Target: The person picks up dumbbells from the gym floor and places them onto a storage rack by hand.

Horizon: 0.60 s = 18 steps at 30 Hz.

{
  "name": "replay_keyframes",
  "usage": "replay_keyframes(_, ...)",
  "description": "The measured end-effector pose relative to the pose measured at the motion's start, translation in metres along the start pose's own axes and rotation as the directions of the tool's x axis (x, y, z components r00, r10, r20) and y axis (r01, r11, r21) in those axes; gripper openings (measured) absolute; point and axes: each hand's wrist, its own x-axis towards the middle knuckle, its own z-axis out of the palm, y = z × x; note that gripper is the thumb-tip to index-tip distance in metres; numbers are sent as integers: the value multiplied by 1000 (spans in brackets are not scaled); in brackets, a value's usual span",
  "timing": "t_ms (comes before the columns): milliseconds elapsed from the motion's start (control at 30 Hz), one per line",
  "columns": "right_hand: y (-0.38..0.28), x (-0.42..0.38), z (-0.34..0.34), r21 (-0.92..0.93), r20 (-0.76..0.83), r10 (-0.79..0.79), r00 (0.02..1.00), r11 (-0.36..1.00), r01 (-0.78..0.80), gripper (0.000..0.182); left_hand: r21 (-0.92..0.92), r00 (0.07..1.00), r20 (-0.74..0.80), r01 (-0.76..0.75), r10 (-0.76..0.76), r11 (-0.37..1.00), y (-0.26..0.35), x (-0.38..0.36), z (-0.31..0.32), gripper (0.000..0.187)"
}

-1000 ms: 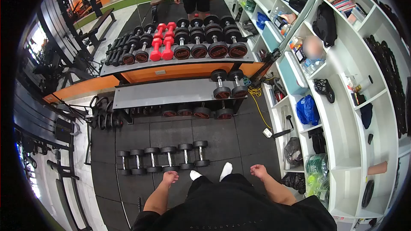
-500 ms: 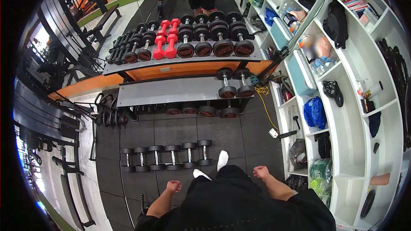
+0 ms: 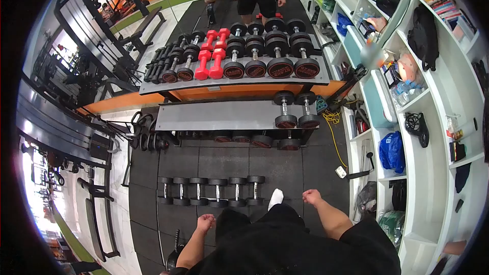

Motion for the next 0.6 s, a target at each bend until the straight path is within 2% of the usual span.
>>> replay_keyframes(200, -12, -2, 15, 92, -18, -12, 1000, 996, 13, 12, 123, 997, 56, 41, -48, 992, 3, 18, -19, 17)
replay_keyframes(433, 0, -52, 76, 109, -46, 69, 997, 992, -64, 13, 45, 981, 169, 87, -93, 995, -24, 57, -76, 15)
replay_keyframes(533, -1, -78, 104, 125, -56, 107, 993, 987, -99, 14, 14, 972, 193, 138, -138, 990, -39, 73, -103, 16)
replay_keyframes(600, -2, -91, 121, 119, -70, 139, 988, 984, -130, 15, 64, 973, 154, 164, -172, 984, -44, 80, -118, 17)
